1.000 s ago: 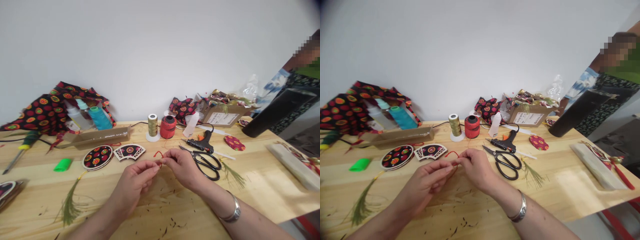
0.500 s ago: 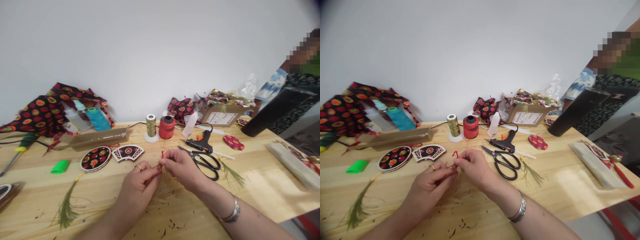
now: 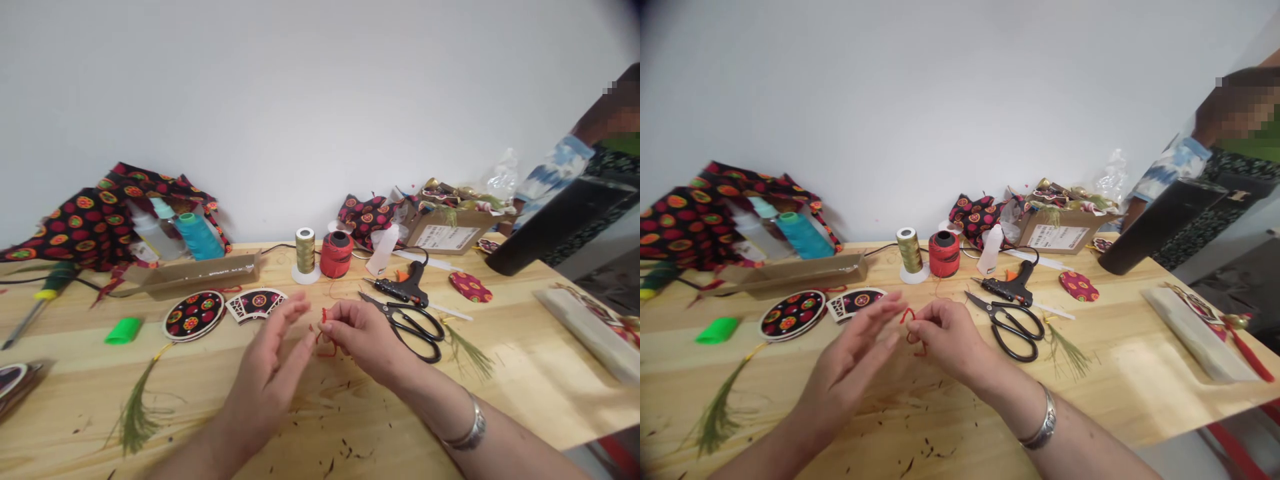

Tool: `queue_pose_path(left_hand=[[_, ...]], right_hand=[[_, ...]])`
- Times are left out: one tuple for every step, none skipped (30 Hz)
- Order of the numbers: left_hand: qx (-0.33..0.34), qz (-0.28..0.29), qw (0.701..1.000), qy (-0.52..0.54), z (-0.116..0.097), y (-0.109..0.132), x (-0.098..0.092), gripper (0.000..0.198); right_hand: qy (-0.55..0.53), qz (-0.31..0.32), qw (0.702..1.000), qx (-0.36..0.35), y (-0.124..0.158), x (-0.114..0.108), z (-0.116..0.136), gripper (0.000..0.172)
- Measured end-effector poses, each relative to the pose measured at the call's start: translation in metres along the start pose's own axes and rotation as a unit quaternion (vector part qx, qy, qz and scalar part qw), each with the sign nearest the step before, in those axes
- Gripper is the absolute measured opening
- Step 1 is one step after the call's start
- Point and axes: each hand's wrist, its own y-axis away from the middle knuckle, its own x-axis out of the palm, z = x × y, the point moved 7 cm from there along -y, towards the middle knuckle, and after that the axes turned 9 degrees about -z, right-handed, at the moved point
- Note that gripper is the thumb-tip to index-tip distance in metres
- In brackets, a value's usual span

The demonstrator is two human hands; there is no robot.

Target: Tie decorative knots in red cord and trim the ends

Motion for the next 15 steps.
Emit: queue_pose_path(left_hand=[[-0.053, 0.036, 0.997, 0.041, 0.006, 0.002, 0.006, 0.037], [-0.094, 0.060, 0.992, 0.066, 0.011, 0.004, 0.011, 0.040], [-0.120, 0.071, 0.987, 0.076, 0.014, 0.005, 0.014, 0.041], [-0.133, 0.072, 0.986, 0.071, 0.016, 0.005, 0.014, 0.039], [-0.135, 0.064, 0.987, 0.057, 0.017, 0.003, 0.013, 0.036], [-0.130, 0.051, 0.989, 0.039, 0.018, 0.001, 0.011, 0.032], [-0.124, 0.038, 0.991, 0.022, 0.019, -0.001, 0.009, 0.028], [-0.119, 0.027, 0.992, 0.013, 0.020, -0.003, 0.007, 0.024], [-0.120, 0.020, 0.993, 0.009, 0.023, -0.005, 0.006, 0.020], [-0.126, 0.012, 0.992, 0.014, 0.026, -0.006, 0.005, 0.018], [-0.138, 0.006, 0.990, 0.027, 0.029, -0.007, 0.004, 0.017], [-0.152, 0.003, 0.987, 0.047, 0.033, -0.007, 0.005, 0.016], [-0.166, 0.005, 0.984, 0.071, 0.035, -0.006, 0.005, 0.016], [-0.179, 0.012, 0.979, 0.094, 0.037, -0.005, 0.007, 0.016], [-0.189, 0.019, 0.975, 0.115, 0.039, -0.004, 0.009, 0.015]], right_hand=[[0.000, 0.002, 1.000, 0.000, 0.000, 0.001, 0.000, 0.010], [0.000, 0.003, 1.000, 0.000, 0.000, 0.002, 0.000, 0.011], [0.002, 0.003, 1.000, -0.001, 0.000, 0.002, 0.000, 0.011], [0.003, 0.001, 1.000, -0.002, 0.000, 0.002, 0.000, 0.011], [0.006, -0.002, 1.000, -0.004, -0.001, 0.002, 0.000, 0.011], [0.007, -0.005, 1.000, -0.008, -0.001, 0.001, 0.000, 0.011], [0.009, -0.007, 1.000, -0.012, -0.002, 0.000, 0.000, 0.010], [0.010, -0.011, 1.000, -0.017, -0.002, -0.001, 0.000, 0.009], [0.013, -0.013, 1.000, -0.022, -0.002, -0.001, 0.000, 0.009], [0.016, -0.017, 0.999, -0.027, -0.002, -0.002, 0.000, 0.009], [0.020, -0.019, 0.999, -0.032, -0.002, -0.003, 0.000, 0.010], [0.021, -0.022, 0.999, -0.035, -0.002, -0.003, 0.000, 0.010], [0.022, -0.024, 0.999, -0.038, -0.002, -0.003, 0.000, 0.010], [0.020, -0.024, 0.999, -0.039, -0.002, -0.003, 0.000, 0.010], [0.018, -0.024, 0.999, -0.038, -0.002, -0.003, 0.000, 0.010]])
